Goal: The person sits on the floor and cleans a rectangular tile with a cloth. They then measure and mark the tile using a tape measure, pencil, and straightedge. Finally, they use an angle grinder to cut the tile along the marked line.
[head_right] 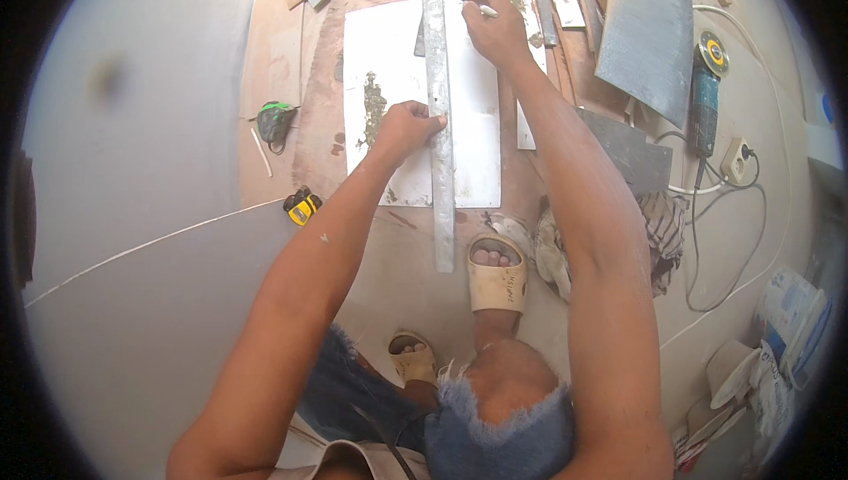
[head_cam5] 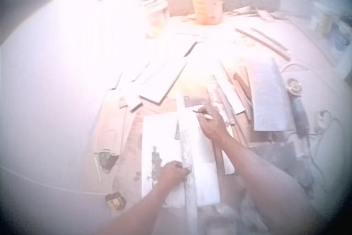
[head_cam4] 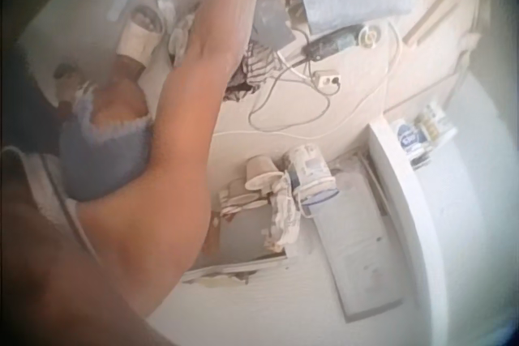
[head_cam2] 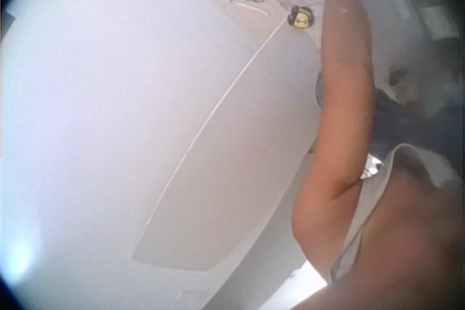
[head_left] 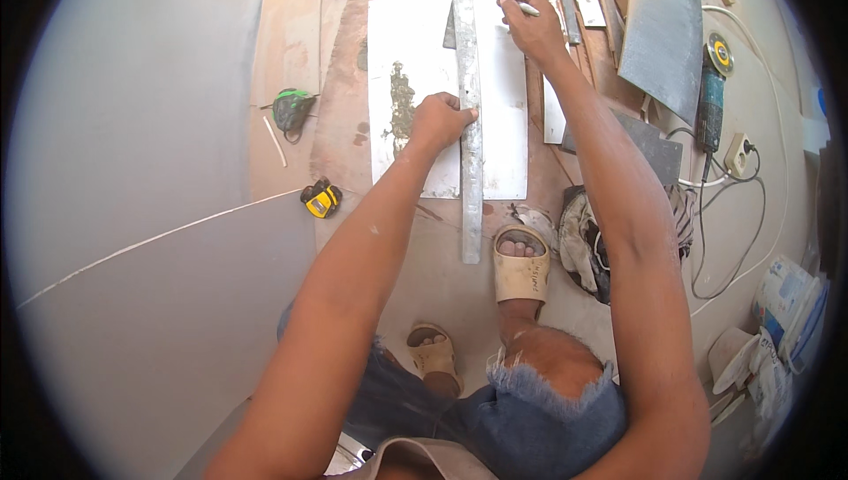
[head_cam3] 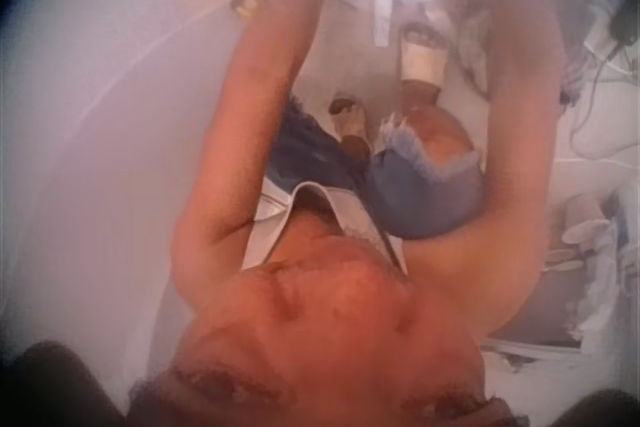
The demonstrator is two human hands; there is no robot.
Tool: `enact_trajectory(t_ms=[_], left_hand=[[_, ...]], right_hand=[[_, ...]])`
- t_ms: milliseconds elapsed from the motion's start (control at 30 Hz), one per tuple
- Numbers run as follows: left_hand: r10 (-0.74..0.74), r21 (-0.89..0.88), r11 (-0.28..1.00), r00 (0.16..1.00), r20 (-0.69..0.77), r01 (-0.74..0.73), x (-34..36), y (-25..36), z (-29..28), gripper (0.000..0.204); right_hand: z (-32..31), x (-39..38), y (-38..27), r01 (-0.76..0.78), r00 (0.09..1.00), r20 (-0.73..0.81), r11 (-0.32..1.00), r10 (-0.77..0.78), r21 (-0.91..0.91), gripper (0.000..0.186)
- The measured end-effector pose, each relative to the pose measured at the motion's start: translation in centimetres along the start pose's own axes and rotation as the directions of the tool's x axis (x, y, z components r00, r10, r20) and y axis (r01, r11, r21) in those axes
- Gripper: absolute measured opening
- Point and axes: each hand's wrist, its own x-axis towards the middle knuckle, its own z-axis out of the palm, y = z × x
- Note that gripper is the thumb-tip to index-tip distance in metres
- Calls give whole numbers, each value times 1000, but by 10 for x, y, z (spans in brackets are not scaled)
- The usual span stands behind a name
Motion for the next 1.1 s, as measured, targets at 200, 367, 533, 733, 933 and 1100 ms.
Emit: enact_trajectory(t_ms=[200,367,533,733,933,1100], left_hand=[[15,-7,1000,1000,-6,-15,-4,2,-1,33],[4,-25,1000,1000,-12,-5,0,-4,1,30],[-52,-56,997,999,14,53,-1,-3,1,42],[-31,-58,998,999,18,32,1,-7,1,39],[12,-115,993,1000,24,-9,0,-9,0,34],[24,-74,997,999,44,-20,-2,-3,-5,33]], right_hand=[[19,14,21,-37,999,28,999,36,38,35],[27,14,22,-25,996,86,1000,25,1,31],[34,14,31,-26,995,97,993,14,117,34],[40,4,13,-143,987,109,950,117,277,37],[41,1,6,-225,974,125,893,191,389,38],[41,3,12,-127,991,82,957,109,262,37]])
